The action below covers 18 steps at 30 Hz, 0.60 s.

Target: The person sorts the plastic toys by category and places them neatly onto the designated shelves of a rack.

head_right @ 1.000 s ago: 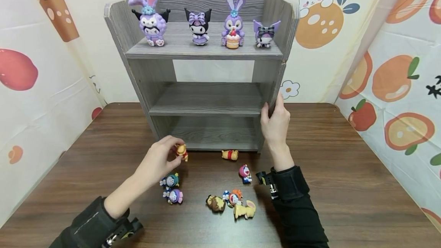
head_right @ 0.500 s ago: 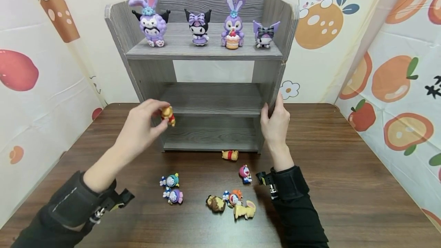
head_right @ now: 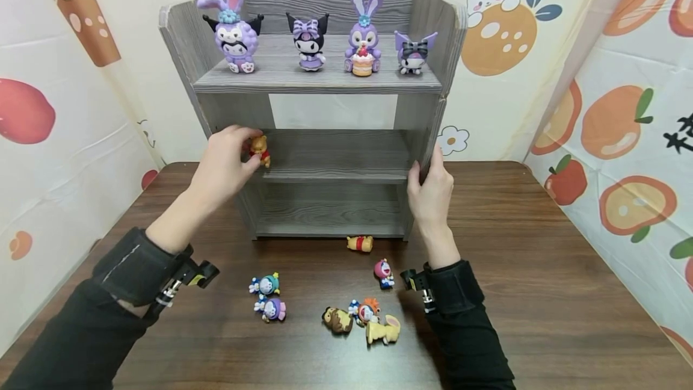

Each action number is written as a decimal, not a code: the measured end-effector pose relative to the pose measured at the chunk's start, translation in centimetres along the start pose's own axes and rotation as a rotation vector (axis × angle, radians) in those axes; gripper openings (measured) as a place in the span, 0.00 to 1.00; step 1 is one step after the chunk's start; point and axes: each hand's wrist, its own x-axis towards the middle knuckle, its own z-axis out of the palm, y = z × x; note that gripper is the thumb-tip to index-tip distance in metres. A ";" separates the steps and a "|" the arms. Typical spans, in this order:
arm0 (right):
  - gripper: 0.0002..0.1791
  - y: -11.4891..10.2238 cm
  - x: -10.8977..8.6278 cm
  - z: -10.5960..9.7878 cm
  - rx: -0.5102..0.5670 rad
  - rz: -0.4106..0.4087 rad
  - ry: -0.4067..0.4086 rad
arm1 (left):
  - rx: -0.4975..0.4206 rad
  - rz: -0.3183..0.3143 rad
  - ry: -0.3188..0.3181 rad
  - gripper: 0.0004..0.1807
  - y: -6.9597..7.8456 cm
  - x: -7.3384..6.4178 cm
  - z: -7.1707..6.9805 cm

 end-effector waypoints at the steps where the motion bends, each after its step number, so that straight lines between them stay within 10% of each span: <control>1: 0.16 0.0 0.0 0.0 0.000 -0.001 0.001 | 0.008 -0.010 -0.009 0.15 -0.1 0.2 0.1; 18: 0.17 0.1 0.0 0.0 -0.003 -0.014 0.008 | 0.022 -0.093 -0.076 0.16 -1.2 0.9 0.7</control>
